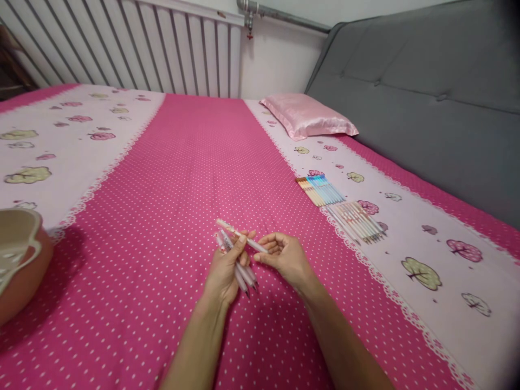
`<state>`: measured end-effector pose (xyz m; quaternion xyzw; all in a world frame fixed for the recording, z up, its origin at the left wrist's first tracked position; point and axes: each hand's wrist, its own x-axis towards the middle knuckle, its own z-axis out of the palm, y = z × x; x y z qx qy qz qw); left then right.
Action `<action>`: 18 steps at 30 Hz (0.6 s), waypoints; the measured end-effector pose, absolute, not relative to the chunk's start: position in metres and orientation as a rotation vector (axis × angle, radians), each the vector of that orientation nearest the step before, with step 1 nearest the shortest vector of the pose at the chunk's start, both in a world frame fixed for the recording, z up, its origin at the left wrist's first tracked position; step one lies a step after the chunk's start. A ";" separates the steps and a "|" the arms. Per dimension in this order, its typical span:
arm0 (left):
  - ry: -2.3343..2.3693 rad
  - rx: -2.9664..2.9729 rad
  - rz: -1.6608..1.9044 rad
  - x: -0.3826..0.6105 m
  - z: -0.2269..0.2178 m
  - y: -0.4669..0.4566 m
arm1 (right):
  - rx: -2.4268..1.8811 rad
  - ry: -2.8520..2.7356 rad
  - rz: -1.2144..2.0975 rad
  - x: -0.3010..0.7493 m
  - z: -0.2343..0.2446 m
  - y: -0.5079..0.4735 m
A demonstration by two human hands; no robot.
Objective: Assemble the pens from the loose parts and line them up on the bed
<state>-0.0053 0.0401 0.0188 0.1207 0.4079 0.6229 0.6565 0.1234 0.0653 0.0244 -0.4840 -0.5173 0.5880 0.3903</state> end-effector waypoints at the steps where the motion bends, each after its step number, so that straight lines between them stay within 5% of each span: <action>1: 0.924 0.248 1.411 -0.005 0.020 0.040 | -1.240 -1.329 1.446 0.122 0.025 0.065; 9: 0.877 0.154 1.490 -0.010 0.024 0.042 | -1.124 -1.285 1.954 0.122 0.029 0.062; 18: 0.922 0.137 1.509 -0.008 0.022 0.042 | -1.202 -1.344 1.460 0.120 0.018 0.065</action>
